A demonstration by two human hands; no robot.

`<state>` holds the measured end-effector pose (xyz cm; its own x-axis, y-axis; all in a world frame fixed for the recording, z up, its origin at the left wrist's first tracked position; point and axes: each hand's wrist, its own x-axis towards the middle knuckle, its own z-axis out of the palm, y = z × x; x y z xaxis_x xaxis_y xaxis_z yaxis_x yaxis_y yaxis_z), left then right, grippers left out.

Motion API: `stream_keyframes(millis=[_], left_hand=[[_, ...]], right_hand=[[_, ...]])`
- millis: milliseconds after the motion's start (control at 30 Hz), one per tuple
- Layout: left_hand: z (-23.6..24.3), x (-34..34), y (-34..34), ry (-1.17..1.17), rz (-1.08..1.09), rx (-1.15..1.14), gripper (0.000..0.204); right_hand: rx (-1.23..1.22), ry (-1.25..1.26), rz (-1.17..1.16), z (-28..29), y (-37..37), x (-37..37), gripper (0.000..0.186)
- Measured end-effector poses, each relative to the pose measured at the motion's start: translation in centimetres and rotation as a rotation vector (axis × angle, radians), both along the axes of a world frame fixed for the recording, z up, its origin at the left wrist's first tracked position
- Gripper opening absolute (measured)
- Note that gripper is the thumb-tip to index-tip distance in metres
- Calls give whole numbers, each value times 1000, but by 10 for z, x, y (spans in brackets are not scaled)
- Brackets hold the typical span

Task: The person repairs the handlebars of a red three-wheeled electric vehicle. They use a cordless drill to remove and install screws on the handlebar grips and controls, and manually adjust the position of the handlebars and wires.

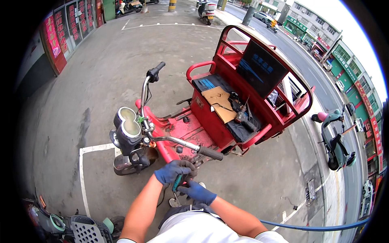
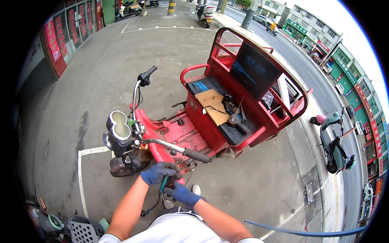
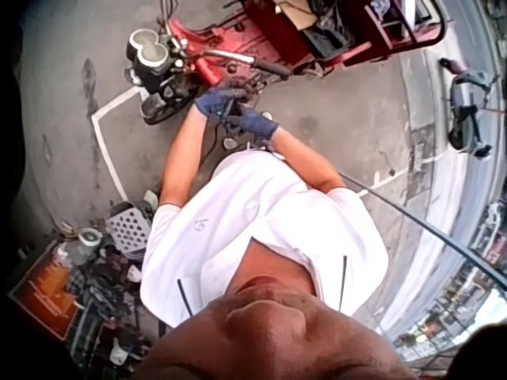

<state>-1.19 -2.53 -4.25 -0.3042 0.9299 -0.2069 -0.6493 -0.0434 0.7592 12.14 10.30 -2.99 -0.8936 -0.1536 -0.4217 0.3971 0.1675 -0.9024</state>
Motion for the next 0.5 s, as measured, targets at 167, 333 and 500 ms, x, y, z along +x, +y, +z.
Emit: stream_keyframes(millis=[167,333,500], left_hand=[[9,18,-2,-147,208,97,26],[29,29,3,261,457,-82,30],[18,30,31,194,610,-189,34]], right_hand=[[-274,-58,-109,-13,6,1,41],[90,-49,-71,-18,43,23,40],[761,94,-141,-44,143,81,41]])
